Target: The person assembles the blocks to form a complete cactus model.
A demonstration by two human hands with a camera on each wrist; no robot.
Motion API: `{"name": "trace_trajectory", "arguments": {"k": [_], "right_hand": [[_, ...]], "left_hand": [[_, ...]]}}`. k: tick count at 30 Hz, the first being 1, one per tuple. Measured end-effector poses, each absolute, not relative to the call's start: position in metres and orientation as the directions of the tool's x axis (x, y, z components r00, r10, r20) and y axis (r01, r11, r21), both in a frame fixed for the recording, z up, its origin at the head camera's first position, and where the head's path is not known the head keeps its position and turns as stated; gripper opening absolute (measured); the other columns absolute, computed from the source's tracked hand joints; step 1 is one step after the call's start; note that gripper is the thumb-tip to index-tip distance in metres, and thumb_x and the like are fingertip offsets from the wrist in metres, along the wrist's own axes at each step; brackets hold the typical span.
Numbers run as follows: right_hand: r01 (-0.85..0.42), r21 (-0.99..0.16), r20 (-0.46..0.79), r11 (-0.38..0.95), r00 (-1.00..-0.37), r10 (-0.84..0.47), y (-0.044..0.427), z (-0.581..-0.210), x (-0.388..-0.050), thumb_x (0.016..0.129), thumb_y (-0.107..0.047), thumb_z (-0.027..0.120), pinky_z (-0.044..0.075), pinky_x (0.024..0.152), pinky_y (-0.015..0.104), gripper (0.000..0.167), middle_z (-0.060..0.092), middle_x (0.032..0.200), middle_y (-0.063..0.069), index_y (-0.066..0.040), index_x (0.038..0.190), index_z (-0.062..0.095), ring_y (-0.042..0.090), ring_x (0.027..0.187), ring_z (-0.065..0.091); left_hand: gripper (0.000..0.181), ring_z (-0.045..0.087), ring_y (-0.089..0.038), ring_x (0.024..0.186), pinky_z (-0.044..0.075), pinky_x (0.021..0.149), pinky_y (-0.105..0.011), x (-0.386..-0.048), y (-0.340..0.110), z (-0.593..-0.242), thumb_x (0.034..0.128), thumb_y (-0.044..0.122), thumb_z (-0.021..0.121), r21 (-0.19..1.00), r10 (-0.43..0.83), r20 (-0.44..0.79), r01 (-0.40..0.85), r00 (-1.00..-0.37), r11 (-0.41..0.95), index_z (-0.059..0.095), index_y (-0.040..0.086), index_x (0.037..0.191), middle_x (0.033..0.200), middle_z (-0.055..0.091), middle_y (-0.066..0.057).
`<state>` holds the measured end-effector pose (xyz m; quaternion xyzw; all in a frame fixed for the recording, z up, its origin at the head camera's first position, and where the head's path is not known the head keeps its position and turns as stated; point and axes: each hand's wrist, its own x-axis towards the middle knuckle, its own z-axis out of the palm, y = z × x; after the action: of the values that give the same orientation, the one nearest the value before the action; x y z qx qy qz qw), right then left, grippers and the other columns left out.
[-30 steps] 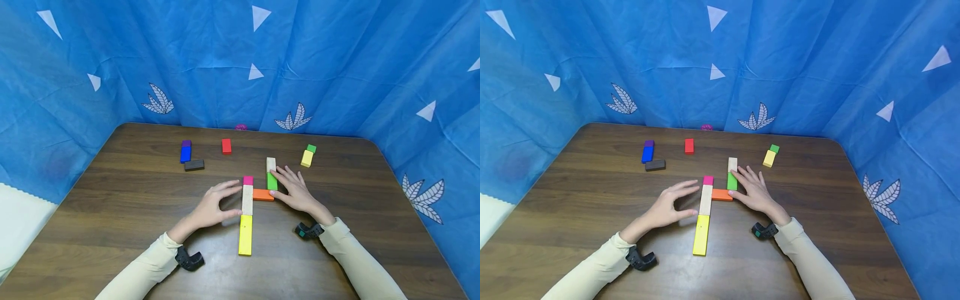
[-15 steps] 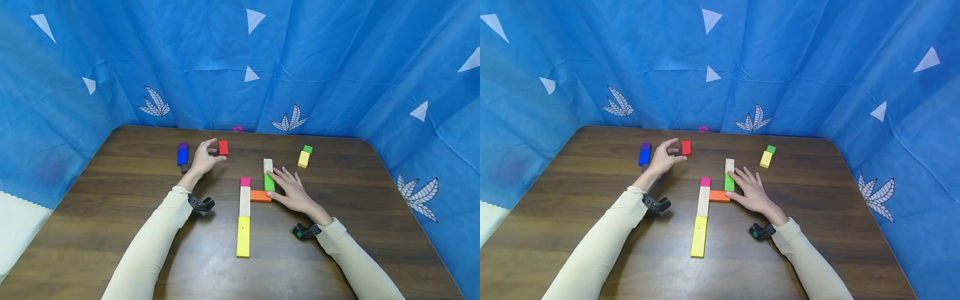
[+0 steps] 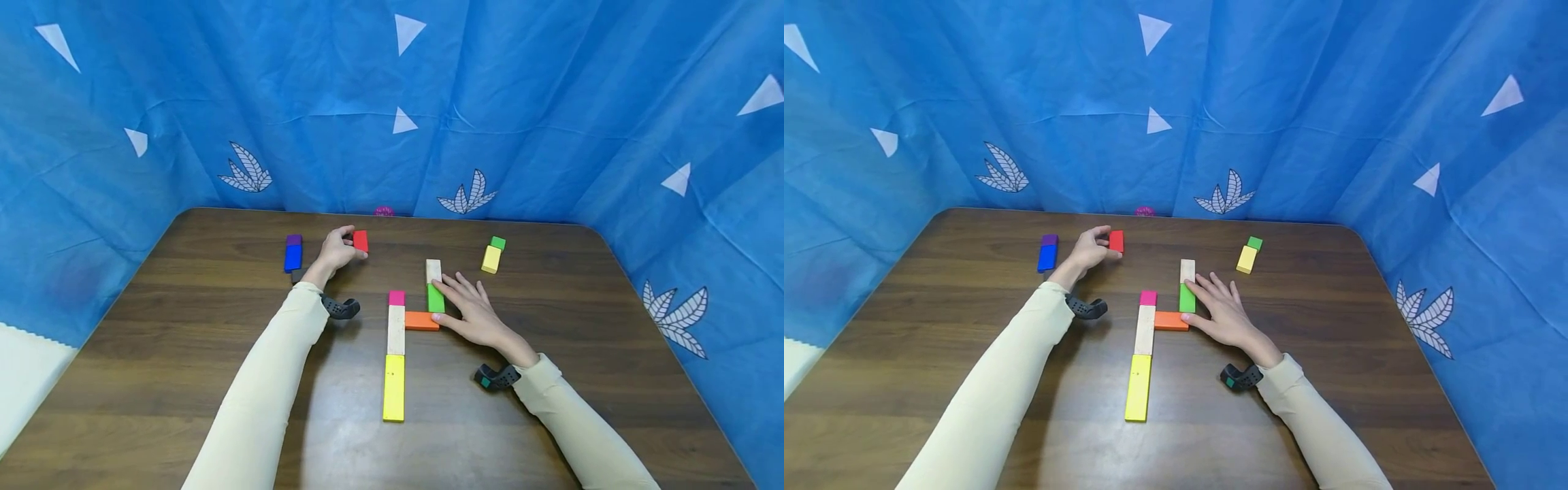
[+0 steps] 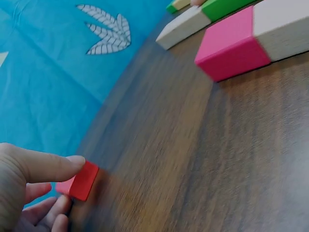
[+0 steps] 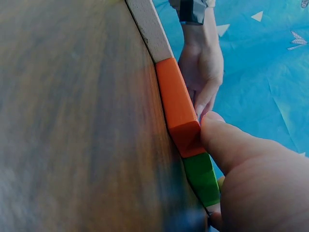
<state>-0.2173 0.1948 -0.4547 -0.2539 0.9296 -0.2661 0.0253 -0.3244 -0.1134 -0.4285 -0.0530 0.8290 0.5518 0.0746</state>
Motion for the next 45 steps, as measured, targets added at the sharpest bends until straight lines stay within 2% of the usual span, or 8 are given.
{"name": "trace_trajectory", "arguments": {"k": [4,13,22,27,34,40,45], "right_hand": [[-0.461,-0.512,0.090,0.725,-0.868,-0.489,0.194,-0.454,-0.217,0.093,-0.039,0.064,-0.002,0.115,0.067,0.069,0.030,0.159,0.014,-0.018,0.152,0.036,0.039,0.150,0.014],[-0.454,-0.505,0.075,0.734,-0.871,-0.486,0.193,-0.451,-0.217,0.093,-0.040,0.064,-0.002,0.115,0.067,0.070,0.029,0.160,0.014,-0.018,0.153,0.036,0.039,0.150,0.014],[-0.455,-0.506,0.077,0.733,-0.870,-0.487,0.194,-0.452,-0.218,0.093,-0.041,0.063,-0.002,0.115,0.068,0.069,0.030,0.159,0.014,-0.018,0.152,0.036,0.039,0.150,0.014],[-0.446,-0.512,0.060,0.734,-0.871,-0.487,0.195,-0.454,-0.219,0.094,-0.042,0.062,-0.002,0.116,0.066,0.069,0.029,0.160,0.012,-0.019,0.153,0.035,0.037,0.151,0.012],[-0.438,-0.518,0.056,0.735,-0.874,-0.482,0.196,-0.455,-0.218,0.093,-0.043,0.062,-0.003,0.116,0.067,0.069,0.029,0.160,0.013,-0.019,0.153,0.035,0.038,0.151,0.012],[-0.436,-0.514,0.055,0.739,-0.876,-0.479,0.195,-0.455,-0.218,0.093,-0.045,0.062,-0.002,0.115,0.067,0.070,0.029,0.160,0.014,-0.019,0.152,0.036,0.039,0.150,0.013],[-0.431,-0.515,0.046,0.741,-0.877,-0.478,0.196,-0.454,-0.219,0.094,-0.043,0.061,-0.003,0.116,0.065,0.069,0.028,0.161,0.012,-0.020,0.153,0.035,0.037,0.151,0.012]], "left_hand": [[0.075,0.049,-0.033,0.125,0.046,0.104,-0.042,-0.326,-0.117,-0.430,0.0824,-0.008,0.068,0.904,-0.004,-0.201,-0.187,-0.980,0.385,0.038,0.005,0.150,0.139,0.049,-0.021],[0.073,0.050,-0.031,0.121,0.047,0.102,-0.040,-0.327,-0.116,-0.430,0.0823,-0.013,0.063,0.891,-0.012,-0.178,-0.167,-0.984,0.423,0.039,0.005,0.149,0.138,0.051,-0.021],[0.071,0.052,-0.030,0.117,0.047,0.100,-0.038,-0.326,-0.115,-0.431,0.0814,-0.012,0.067,0.892,-0.020,-0.162,-0.155,-0.987,0.425,0.043,0.004,0.146,0.134,0.054,-0.021],[0.069,0.054,-0.029,0.115,0.048,0.095,-0.036,-0.322,-0.115,-0.431,0.0812,-0.009,0.069,0.892,-0.007,-0.142,-0.131,-0.990,0.433,0.046,0.005,0.145,0.127,0.059,-0.021],[0.067,0.056,-0.029,0.113,0.050,0.092,-0.037,-0.311,-0.106,-0.427,0.0822,-0.006,0.070,0.890,0.064,-0.056,-0.021,-0.996,0.455,0.048,0.004,0.144,0.129,0.060,-0.018],[0.065,0.061,-0.033,0.112,0.050,0.098,-0.042,-0.294,-0.095,-0.426,0.0815,-0.004,0.073,0.866,0.161,0.029,0.105,-0.986,0.488,0.049,0.001,0.142,0.136,0.057,-0.018],[0.062,0.061,-0.030,0.112,0.050,0.099,-0.041,-0.279,-0.087,-0.429,0.0819,-0.002,0.074,0.838,0.219,0.062,0.171,-0.974,0.519,0.051,-0.001,0.140,0.144,0.052,-0.015]]}}
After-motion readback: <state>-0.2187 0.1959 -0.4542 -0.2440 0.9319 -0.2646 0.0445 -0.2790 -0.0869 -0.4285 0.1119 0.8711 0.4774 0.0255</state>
